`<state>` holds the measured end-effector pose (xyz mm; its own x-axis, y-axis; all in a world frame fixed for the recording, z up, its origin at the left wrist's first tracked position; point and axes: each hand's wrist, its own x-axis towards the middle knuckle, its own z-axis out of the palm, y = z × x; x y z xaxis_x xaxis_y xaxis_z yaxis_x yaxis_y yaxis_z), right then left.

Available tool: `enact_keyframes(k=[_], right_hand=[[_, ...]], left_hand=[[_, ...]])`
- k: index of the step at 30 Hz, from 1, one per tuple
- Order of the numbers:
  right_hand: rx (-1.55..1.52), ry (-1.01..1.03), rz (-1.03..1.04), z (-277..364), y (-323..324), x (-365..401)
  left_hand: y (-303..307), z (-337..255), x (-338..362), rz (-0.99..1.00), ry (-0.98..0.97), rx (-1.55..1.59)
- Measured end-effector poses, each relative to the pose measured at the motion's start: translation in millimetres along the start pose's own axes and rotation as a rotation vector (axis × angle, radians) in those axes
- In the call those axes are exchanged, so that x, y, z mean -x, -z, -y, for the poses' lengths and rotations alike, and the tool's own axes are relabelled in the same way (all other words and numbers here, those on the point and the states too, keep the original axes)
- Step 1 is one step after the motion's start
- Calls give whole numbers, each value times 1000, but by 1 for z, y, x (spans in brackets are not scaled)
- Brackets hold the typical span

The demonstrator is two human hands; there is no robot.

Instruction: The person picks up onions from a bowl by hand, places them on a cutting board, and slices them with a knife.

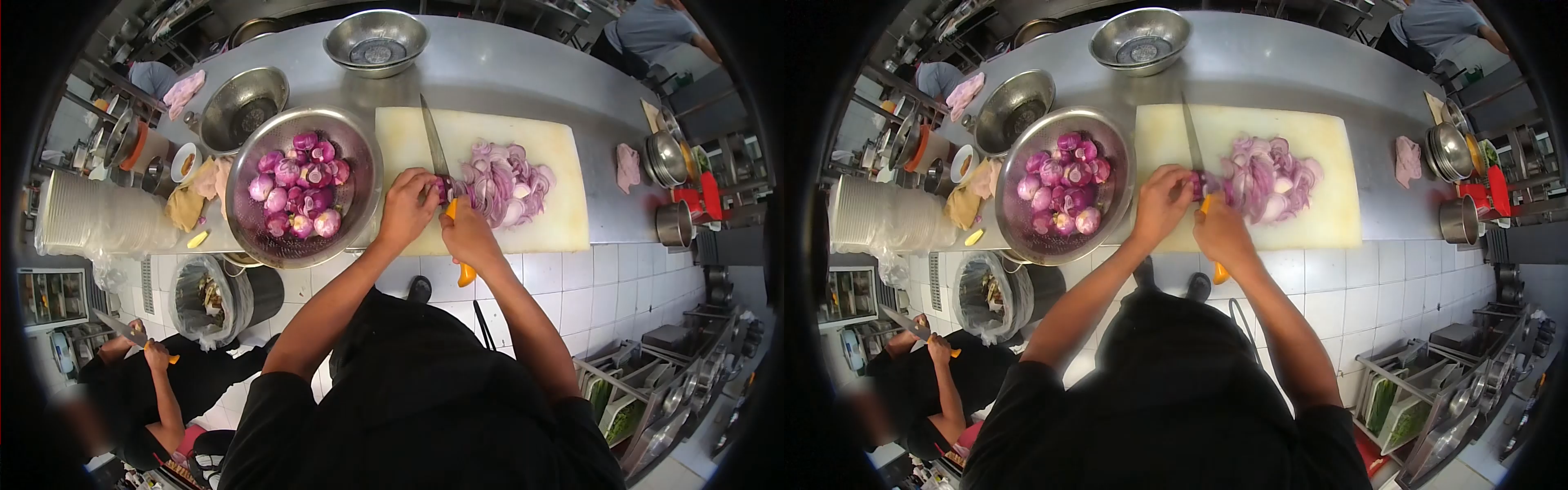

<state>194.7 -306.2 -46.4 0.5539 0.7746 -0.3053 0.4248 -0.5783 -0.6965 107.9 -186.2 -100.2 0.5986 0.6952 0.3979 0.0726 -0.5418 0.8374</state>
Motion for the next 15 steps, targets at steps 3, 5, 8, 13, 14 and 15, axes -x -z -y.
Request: enact_keyframes(k=[3, 5, 8, 13, 14, 15], right_hand=[[-129, -101, 99, 11, 15, -2], [-110, -141, 143, 22, 35, 4], [-75, -177, 209, 40, 59, 23], [-67, -205, 241, 53, 68, 41], [-69, -205, 234, 54, 66, 41], [-70, -206, 228, 54, 64, 41]], left_hand=[[-1, 3, 4, -6, -83, -59], [-1, 7, 2, -18, -102, -66], [-1, 6, 3, 3, -50, -27], [-1, 0, 2, 9, 36, 36], [0, 0, 2, 7, 38, 37], [0, 1, 2, 4, 11, 12]])
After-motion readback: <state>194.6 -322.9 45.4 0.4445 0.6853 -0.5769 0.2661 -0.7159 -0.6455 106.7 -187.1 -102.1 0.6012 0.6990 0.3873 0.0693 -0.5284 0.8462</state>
